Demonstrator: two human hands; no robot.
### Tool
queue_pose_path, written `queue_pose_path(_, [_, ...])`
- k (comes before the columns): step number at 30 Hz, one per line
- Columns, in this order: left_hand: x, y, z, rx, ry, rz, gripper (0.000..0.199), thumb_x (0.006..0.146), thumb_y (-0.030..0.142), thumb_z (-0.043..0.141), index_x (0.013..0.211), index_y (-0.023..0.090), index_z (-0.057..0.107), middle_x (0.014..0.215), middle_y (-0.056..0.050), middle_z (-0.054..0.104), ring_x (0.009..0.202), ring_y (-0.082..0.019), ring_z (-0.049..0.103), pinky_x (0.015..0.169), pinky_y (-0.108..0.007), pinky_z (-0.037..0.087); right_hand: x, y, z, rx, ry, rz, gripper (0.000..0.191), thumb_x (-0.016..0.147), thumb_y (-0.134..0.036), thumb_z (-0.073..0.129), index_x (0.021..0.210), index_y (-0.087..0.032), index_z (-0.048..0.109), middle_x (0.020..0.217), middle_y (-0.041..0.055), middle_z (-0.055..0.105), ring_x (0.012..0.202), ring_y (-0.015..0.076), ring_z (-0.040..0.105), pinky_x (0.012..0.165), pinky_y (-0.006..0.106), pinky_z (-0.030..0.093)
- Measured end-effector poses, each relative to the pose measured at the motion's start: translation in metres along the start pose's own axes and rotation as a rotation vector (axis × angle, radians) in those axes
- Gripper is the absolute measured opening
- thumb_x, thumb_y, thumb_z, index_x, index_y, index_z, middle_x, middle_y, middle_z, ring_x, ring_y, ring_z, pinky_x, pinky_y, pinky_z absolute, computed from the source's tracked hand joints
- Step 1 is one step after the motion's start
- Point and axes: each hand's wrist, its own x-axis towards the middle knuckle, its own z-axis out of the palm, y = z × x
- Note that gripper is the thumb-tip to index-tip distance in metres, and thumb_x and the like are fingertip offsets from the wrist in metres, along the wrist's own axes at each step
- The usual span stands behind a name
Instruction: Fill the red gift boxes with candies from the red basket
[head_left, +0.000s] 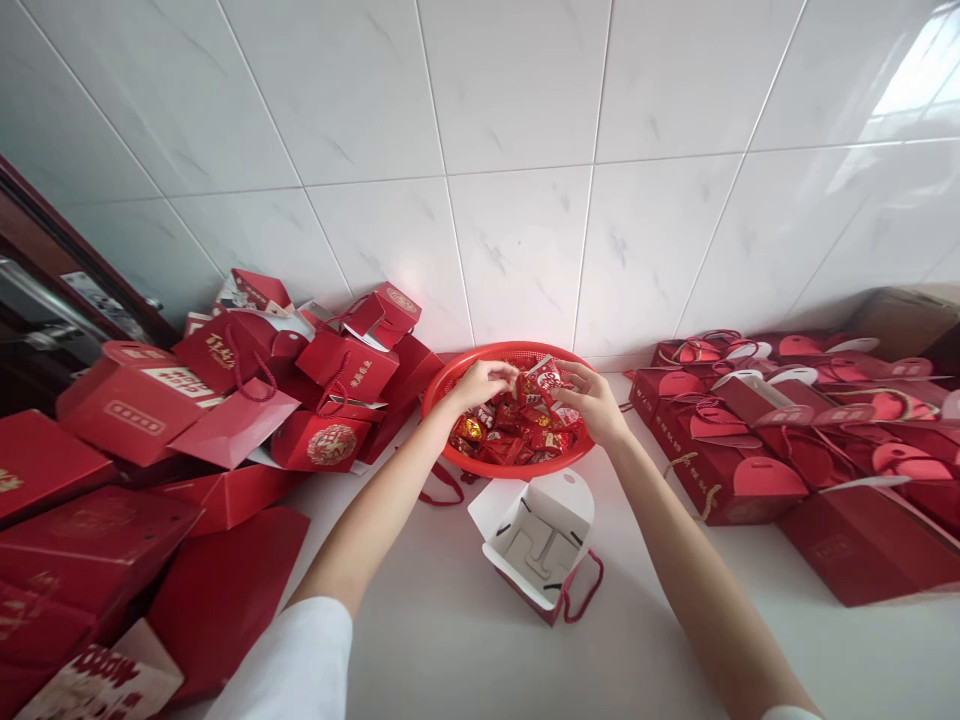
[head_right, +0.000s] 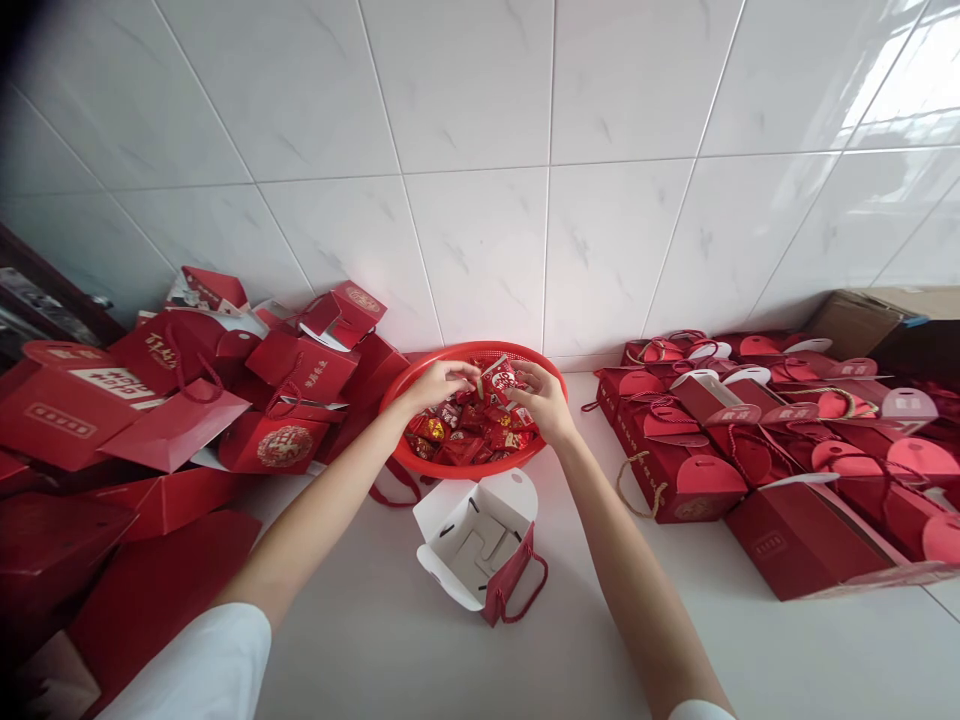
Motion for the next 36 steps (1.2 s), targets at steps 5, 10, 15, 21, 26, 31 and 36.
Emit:
queue_pose_path(5, [-0.001,-0.019,-0.006,0.283,-0.198,-0.145,0.024,0.049,0.003,0.073,0.064,0.022,0.074,0.071,0.0,0.075,0.074,-0.021,0.07,0.069,-0.024,0.05,0.0,-0.003,0.001,0.089,-0.029,0.074,0.027,0.059,-0.027,0.074,0.085,-0.02,0.07,0.08,0.0007,0.071,0.074,0.018,0.065,0.065,0.031,0.057])
queue_pose_path(10, [-0.004,-0.019,-0.011,0.362,-0.18,-0.176,0.027,0.048,0.003,0.072,0.067,0.022,0.075,0.078,-0.002,0.076,0.078,-0.023,0.07,0.069,-0.026,0.048,0.0,-0.003,0.0,0.106,-0.032,0.112,0.027,0.061,-0.031,0.077,0.085,-0.022,0.067,0.082,0.0006,0.071,0.074,0.0181,0.066,0.066,0.032,0.058])
queue_pose_path(15, [-0.007,-0.005,-0.011,0.311,-0.051,-0.133,0.012,0.078,0.024,0.063,0.08,0.021,0.074,0.088,-0.004,0.077,0.088,-0.022,0.07,0.077,-0.027,0.049,0.0,-0.002,0.001,0.153,-0.025,0.121,0.025,0.062,-0.033,0.079,0.081,-0.022,0.066,0.08,-0.0004,0.068,0.076,0.0177,0.065,0.068,0.035,0.061])
queue_pose_path(21, [-0.011,0.016,-0.004,-0.147,0.071,-0.057,0.042,0.092,0.054,0.045,0.069,0.02,0.055,0.07,-0.002,0.067,0.059,-0.017,0.064,0.059,-0.027,0.047,0.0,-0.006,0.002,0.174,-0.023,0.12,0.029,0.063,-0.039,0.083,0.08,-0.022,0.066,0.085,0.0013,0.068,0.08,0.0193,0.067,0.069,0.036,0.063])
queue_pose_path(26, [-0.01,0.031,0.0,-0.219,0.154,-0.013,0.05,0.085,0.068,0.049,0.065,0.022,0.043,0.061,0.003,0.048,0.056,-0.014,0.055,0.055,-0.025,0.041,-0.003,-0.011,0.001,0.23,-0.078,0.178,0.032,0.064,-0.04,0.087,0.08,-0.021,0.066,0.084,0.0003,0.069,0.074,0.0178,0.069,0.066,0.033,0.062])
queue_pose_path(31, [-0.009,0.042,0.006,-0.259,0.106,0.13,0.058,0.083,0.072,0.052,0.059,0.021,0.039,0.059,0.004,0.038,0.058,-0.012,0.042,0.058,-0.026,0.036,-0.002,-0.01,-0.001,0.289,-0.096,0.186,0.033,0.064,-0.037,0.088,0.088,-0.021,0.072,0.089,0.002,0.073,0.08,0.018,0.069,0.071,0.033,0.062])
queue_pose_path(36, [-0.008,0.041,0.007,-0.391,-0.031,0.141,0.048,0.077,0.064,0.068,0.069,0.017,0.062,0.071,0.001,0.06,0.074,-0.016,0.055,0.073,-0.029,0.043,0.001,-0.007,-0.003,0.304,-0.132,0.162,0.031,0.065,-0.038,0.088,0.089,-0.022,0.076,0.096,0.0033,0.075,0.084,0.0198,0.07,0.077,0.035,0.061])
